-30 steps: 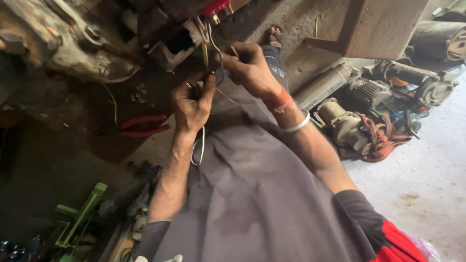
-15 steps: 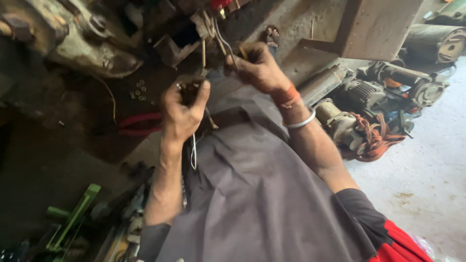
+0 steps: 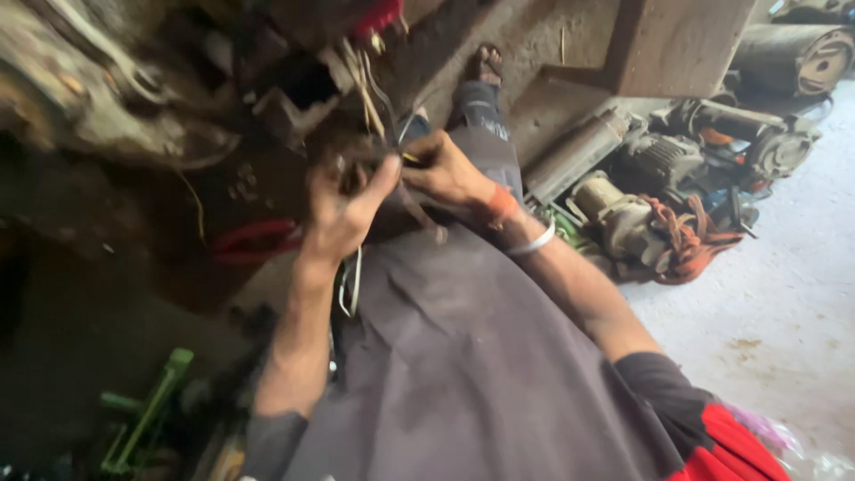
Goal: The person works on a motor's terminal box, using pliers to strip and connect wires. They repeatedly adjust and secure the connections while handling the wires and tools.
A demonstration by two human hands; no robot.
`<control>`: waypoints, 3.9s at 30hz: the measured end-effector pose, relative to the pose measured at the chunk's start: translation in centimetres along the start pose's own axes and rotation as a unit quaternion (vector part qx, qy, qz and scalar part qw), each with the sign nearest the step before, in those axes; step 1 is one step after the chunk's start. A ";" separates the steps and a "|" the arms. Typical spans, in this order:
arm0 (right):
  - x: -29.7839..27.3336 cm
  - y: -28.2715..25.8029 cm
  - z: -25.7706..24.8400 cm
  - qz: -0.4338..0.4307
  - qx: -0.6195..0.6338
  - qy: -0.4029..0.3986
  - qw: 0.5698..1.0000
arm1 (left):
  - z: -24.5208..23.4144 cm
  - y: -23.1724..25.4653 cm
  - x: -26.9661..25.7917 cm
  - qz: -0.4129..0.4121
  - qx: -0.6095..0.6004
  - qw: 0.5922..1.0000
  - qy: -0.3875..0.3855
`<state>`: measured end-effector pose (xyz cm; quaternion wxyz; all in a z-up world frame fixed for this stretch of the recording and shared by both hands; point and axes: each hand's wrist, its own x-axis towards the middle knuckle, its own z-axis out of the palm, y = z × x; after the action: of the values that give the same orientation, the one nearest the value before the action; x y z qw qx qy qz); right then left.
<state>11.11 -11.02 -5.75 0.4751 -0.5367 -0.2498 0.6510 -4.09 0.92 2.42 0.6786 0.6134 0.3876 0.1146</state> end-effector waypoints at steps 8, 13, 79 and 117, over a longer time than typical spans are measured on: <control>0.9 -0.6 -1.5 -0.167 0.036 0.008 0.985 | -1.0 -1.3 1.3 -0.051 -0.119 0.989 -0.078; 1.4 0.0 -2.2 -0.059 0.098 0.034 0.993 | -0.7 -3.1 2.4 -0.084 -0.198 0.975 -0.055; 4.8 -7.9 -2.6 -0.395 -0.345 0.381 0.761 | 1.5 -19.4 6.9 0.112 0.303 0.942 0.092; 3.8 -8.2 -0.7 -0.317 -0.160 0.299 0.886 | 1.7 -14.1 8.5 -0.129 -0.339 0.924 0.120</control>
<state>14.76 -4.35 -0.87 0.6161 -0.6666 -0.3533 0.2263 -1.75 1.89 -13.94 0.8032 0.2733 0.4799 0.2234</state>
